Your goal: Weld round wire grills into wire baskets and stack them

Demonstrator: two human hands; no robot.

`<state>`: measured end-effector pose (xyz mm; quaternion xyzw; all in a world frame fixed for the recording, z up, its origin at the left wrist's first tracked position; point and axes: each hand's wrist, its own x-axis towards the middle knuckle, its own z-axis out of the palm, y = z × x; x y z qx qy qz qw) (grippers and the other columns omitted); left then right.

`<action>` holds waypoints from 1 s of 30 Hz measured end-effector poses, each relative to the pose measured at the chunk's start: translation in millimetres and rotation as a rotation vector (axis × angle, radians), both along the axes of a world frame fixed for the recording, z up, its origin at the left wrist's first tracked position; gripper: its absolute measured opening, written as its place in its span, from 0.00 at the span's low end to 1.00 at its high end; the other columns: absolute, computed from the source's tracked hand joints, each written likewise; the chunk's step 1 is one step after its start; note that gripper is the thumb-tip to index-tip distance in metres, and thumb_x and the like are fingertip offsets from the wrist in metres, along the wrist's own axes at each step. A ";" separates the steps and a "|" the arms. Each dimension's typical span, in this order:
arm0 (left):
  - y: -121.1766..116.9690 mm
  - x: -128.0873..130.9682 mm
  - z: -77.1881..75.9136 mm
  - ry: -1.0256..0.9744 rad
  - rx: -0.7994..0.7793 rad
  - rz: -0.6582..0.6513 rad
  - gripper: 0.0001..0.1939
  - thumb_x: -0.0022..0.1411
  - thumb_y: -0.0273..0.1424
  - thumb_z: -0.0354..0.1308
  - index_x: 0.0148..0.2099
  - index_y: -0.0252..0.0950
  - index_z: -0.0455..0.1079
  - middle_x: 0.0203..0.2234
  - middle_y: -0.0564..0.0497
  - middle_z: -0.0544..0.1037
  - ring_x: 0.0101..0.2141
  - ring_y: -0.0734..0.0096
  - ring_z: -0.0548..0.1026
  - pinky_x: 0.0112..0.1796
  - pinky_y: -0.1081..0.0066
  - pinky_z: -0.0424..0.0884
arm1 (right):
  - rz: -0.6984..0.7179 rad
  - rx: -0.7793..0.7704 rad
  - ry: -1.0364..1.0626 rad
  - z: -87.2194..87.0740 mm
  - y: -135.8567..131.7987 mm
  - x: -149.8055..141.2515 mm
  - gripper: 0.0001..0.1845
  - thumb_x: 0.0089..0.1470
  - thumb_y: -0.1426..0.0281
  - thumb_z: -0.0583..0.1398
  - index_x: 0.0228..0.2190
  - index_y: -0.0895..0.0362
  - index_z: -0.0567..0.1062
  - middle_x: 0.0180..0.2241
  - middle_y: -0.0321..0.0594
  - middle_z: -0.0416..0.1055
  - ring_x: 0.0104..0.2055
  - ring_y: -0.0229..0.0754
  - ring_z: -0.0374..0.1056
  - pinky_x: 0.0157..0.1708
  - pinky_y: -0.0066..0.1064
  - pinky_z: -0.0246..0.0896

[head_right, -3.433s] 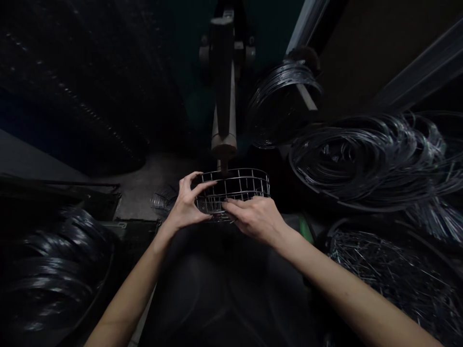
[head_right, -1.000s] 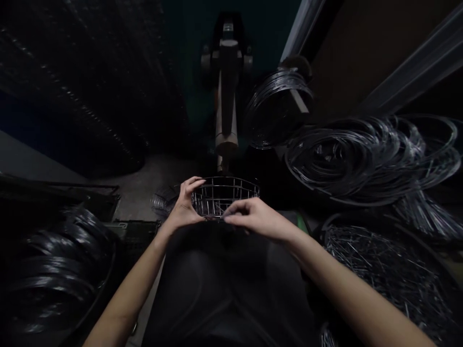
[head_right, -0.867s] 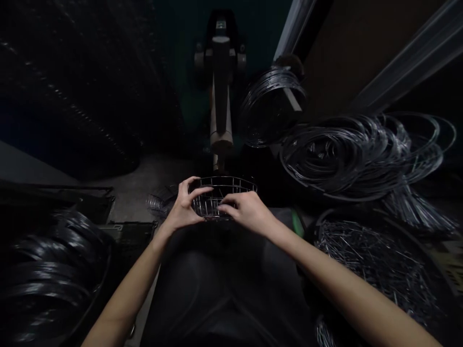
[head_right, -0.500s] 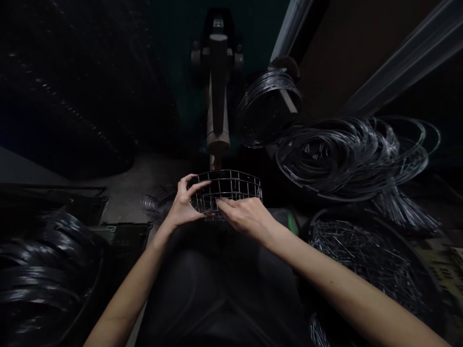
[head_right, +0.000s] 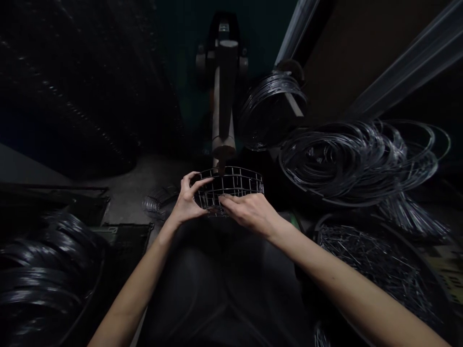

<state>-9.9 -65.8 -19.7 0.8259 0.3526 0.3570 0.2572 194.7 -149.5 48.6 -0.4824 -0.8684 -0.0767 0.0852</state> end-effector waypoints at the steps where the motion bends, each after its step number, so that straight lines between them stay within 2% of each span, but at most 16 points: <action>1: 1.5 0.1 0.2 0.005 -0.004 0.001 0.40 0.39 0.42 0.73 0.56 0.43 0.66 0.54 0.44 0.53 0.55 0.50 0.57 0.55 0.51 0.62 | -0.007 -0.013 -0.004 0.1 1.3 -0.1 0.17 0.61 0.71 0.53 0.50 0.55 0.72 0.44 0.39 0.76 0.29 0.40 0.75 0.19 0.27 0.57; 9: 4.9 -4.2 9.8 0.020 -0.064 -0.028 0.43 0.36 0.43 0.74 0.56 0.45 0.66 0.52 0.44 0.56 0.54 0.52 0.59 0.56 0.52 0.61 | -0.040 -0.068 0.031 1.5 6.0 -0.7 0.17 0.59 0.70 0.54 0.49 0.54 0.74 0.43 0.40 0.77 0.27 0.40 0.73 0.17 0.28 0.54; 13: 10.8 -3.6 14.4 0.030 -0.110 -0.024 0.43 0.34 0.43 0.75 0.56 0.47 0.67 0.51 0.46 0.57 0.54 0.52 0.60 0.56 0.52 0.62 | -0.058 -0.102 0.115 1.4 12.0 1.7 0.18 0.59 0.70 0.55 0.50 0.51 0.74 0.43 0.38 0.77 0.30 0.39 0.74 0.19 0.26 0.56; 17: 26.0 0.8 13.9 0.020 -0.133 0.015 0.45 0.31 0.43 0.76 0.55 0.47 0.68 0.51 0.45 0.57 0.54 0.51 0.60 0.56 0.52 0.62 | -0.133 -0.083 0.183 -5.5 23.4 3.2 0.16 0.61 0.68 0.54 0.48 0.51 0.75 0.41 0.38 0.78 0.32 0.40 0.75 0.23 0.26 0.61; 20: 33.4 3.0 12.1 0.018 -0.093 0.025 0.45 0.32 0.43 0.75 0.55 0.45 0.68 0.50 0.45 0.57 0.54 0.53 0.60 0.56 0.53 0.61 | -0.136 -0.036 0.296 -14.5 24.6 1.5 0.15 0.62 0.69 0.53 0.47 0.52 0.75 0.42 0.38 0.77 0.36 0.40 0.74 0.28 0.26 0.63; 22: 35.1 3.8 11.2 0.024 -0.051 0.020 0.44 0.34 0.44 0.75 0.56 0.45 0.67 0.50 0.45 0.58 0.54 0.54 0.60 0.56 0.53 0.60 | -0.177 0.032 0.391 -19.4 21.8 -0.2 0.14 0.62 0.70 0.53 0.45 0.52 0.76 0.41 0.39 0.76 0.37 0.39 0.73 0.31 0.26 0.64; 25: 39.9 4.9 11.5 0.031 -0.052 0.033 0.43 0.35 0.43 0.74 0.56 0.47 0.66 0.50 0.46 0.57 0.54 0.54 0.60 0.56 0.53 0.61 | -0.291 0.136 0.531 -22.4 22.3 -0.5 0.09 0.59 0.67 0.57 0.34 0.54 0.77 0.35 0.39 0.72 0.31 0.37 0.68 0.29 0.26 0.62; 30: 62.8 8.2 15.0 0.060 -0.113 0.046 0.43 0.33 0.41 0.75 0.55 0.48 0.67 0.50 0.47 0.57 0.54 0.53 0.59 0.56 0.52 0.60 | -0.387 0.079 0.695 -20.3 47.6 -0.3 0.08 0.54 0.64 0.61 0.28 0.55 0.76 0.28 0.37 0.67 0.29 0.38 0.65 0.28 0.29 0.60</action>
